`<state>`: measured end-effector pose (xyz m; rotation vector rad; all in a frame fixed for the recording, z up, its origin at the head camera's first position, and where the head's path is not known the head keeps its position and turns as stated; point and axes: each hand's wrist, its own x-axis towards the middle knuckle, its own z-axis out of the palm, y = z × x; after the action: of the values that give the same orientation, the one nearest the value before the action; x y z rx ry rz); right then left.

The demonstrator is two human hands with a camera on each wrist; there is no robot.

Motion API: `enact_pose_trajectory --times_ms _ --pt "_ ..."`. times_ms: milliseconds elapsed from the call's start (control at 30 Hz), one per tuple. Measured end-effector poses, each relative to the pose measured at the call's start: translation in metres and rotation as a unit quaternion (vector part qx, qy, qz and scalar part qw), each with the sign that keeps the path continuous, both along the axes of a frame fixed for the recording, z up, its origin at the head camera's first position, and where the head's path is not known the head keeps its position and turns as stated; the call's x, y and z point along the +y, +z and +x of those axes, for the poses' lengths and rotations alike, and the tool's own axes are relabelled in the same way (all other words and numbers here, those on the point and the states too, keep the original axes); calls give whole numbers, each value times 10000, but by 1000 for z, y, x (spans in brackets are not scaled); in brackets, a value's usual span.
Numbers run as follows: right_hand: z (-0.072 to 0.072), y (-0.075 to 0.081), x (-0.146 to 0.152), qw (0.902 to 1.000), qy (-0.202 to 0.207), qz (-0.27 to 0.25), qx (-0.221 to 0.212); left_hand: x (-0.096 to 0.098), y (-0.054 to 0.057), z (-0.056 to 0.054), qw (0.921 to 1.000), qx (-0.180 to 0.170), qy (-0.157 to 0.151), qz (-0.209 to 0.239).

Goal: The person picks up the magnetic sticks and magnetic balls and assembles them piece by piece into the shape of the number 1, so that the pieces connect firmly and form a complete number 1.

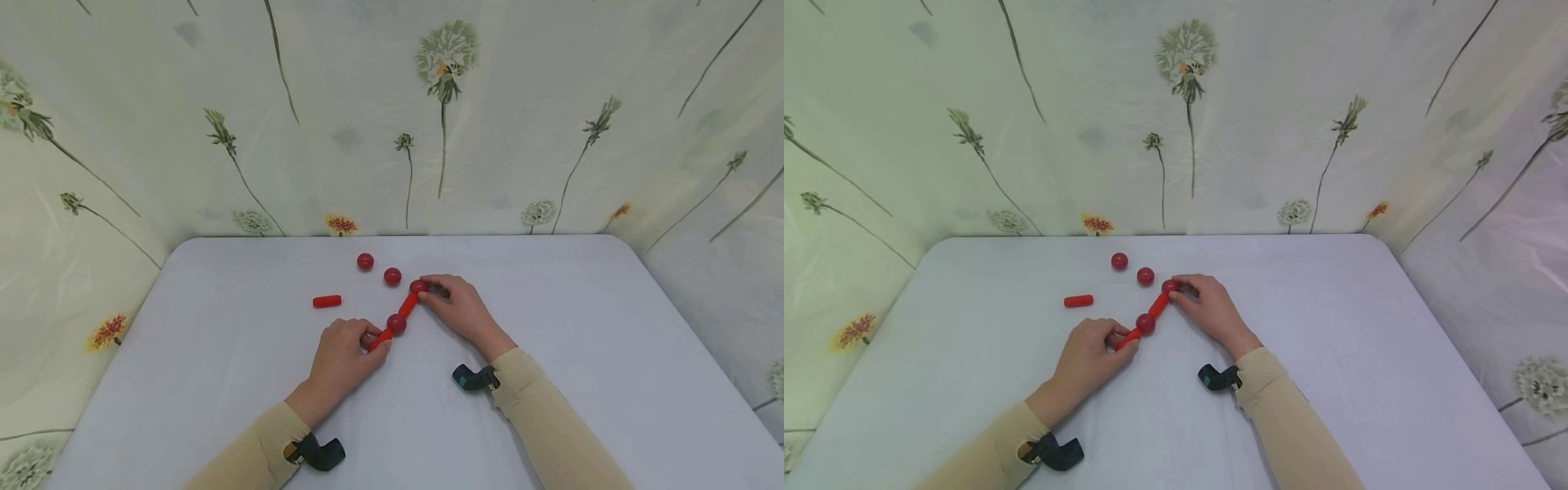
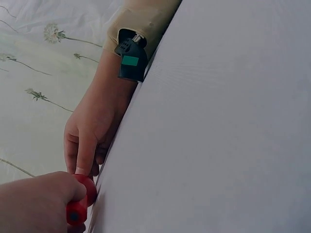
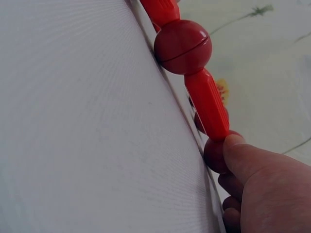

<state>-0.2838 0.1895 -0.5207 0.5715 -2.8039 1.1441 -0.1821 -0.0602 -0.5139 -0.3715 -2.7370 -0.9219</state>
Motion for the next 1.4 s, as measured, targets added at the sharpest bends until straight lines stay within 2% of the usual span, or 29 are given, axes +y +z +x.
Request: enact_pose_trajectory --times_ms 167,433,700,867,1167,1400 --pt "0 1 -1 10000 -12 -8 -11 0 1 0 10000 64 51 -50" --pt "0 -1 -2 10000 -32 7 28 -3 2 3 9995 -53 156 -253" --pt "0 1 -2 10000 -52 33 13 -5 -1 1 9994 294 72 -153" --pt "0 3 -3 10000 -52 30 40 -6 -2 1 9993 350 44 -117" --pt "1 1 -2 9999 -103 38 12 -6 0 2 9998 164 85 -58" --pt "12 0 2 9987 -442 -269 -2 -4 -1 3 9999 -66 122 -45"
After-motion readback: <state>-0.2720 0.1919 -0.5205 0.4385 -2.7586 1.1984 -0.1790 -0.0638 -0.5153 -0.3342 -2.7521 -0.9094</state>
